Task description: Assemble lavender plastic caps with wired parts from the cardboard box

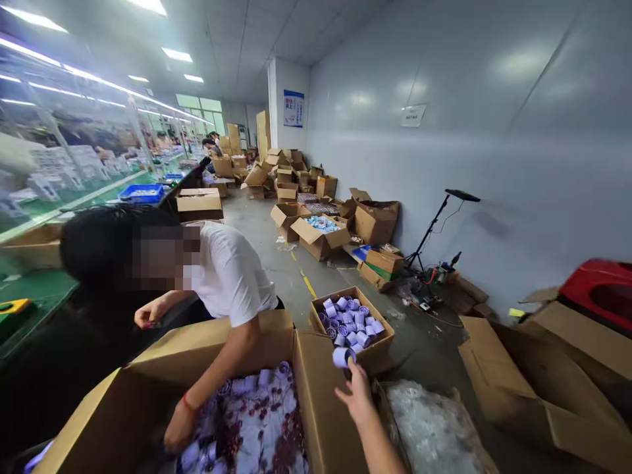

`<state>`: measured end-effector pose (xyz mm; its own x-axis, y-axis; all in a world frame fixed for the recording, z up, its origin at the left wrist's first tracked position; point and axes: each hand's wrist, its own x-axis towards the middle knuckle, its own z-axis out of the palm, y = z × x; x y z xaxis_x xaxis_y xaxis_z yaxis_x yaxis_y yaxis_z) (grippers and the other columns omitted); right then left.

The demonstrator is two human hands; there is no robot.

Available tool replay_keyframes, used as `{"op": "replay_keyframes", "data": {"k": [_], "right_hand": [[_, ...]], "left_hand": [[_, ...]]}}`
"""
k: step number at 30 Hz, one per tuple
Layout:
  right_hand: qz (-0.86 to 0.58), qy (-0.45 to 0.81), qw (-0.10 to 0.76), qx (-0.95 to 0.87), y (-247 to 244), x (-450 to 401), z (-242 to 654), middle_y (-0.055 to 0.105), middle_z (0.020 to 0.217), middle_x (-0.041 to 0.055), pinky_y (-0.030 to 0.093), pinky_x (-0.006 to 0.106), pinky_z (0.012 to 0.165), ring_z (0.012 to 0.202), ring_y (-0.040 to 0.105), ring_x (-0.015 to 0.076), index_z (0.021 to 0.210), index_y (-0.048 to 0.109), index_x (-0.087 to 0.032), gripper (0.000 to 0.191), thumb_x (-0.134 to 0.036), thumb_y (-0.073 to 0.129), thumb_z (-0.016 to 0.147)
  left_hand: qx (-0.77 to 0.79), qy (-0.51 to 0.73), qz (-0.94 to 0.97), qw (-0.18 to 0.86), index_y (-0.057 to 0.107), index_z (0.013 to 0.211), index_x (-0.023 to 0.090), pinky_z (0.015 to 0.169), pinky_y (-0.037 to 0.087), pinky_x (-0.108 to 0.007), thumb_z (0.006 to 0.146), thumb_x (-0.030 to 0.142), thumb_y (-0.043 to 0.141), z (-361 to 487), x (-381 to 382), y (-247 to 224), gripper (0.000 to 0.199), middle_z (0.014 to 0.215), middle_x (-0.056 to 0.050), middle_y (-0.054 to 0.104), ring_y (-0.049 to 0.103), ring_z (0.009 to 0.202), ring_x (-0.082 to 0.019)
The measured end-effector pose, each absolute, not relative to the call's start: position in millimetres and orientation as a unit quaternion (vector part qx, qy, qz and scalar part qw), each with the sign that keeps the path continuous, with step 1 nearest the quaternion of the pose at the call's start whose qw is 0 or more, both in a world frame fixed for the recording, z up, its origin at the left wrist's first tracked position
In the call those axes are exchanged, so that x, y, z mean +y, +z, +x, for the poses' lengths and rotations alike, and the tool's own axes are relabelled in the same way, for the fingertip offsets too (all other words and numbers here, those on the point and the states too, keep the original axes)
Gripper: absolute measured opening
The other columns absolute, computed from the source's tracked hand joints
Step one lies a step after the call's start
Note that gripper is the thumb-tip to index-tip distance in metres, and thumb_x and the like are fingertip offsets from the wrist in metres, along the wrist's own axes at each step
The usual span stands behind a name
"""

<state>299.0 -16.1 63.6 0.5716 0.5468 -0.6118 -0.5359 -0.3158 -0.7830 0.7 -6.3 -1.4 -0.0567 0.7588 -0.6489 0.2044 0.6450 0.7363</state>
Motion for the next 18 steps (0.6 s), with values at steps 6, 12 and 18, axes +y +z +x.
{"op": "replay_keyframes", "data": {"k": [6,12,18], "right_hand": [[-0.687,0.389,0.596,-0.147,53.9,-10.5,250.7,0.057,0.069,-0.0034,0.042,0.022,0.059,0.07,0.055,0.015,0.074,0.055,-0.023,0.032,-0.017,0.049,0.043],[-0.733,0.453,0.455,-0.227,-0.3,-80.9,156.0,0.041,0.041,-0.0079,0.028,0.022,0.043,0.042,0.037,0.0116,0.051,0.051,-0.022,0.015,-0.013,0.042,0.044],[-0.759,0.483,0.318,-0.299,-13.2,-96.4,151.1,0.036,0.038,-0.0073,0.027,0.022,0.044,0.042,0.038,0.0112,0.041,0.041,-0.023,0.014,-0.01,0.037,0.045]], "left_hand": [[0.682,0.21,0.348,0.609,0.057,0.112,0.025,0.078,0.053,-0.039,0.083,0.031,0.062,-6.0,-42.5,-9.8,0.03,0.115,-0.006,0.06,0.058,0.106,-0.024],[0.679,0.169,0.324,0.637,0.063,0.087,0.014,0.075,0.049,-0.031,0.081,0.023,0.06,-13.9,-100.4,-25.5,0.011,0.083,-0.002,0.065,0.061,0.08,-0.016],[0.672,0.152,0.295,0.663,0.059,0.071,0.017,0.062,0.042,-0.024,0.073,0.016,0.055,-14.0,-111.6,-30.9,0.005,0.059,0.005,0.054,0.053,0.056,-0.011]]}}
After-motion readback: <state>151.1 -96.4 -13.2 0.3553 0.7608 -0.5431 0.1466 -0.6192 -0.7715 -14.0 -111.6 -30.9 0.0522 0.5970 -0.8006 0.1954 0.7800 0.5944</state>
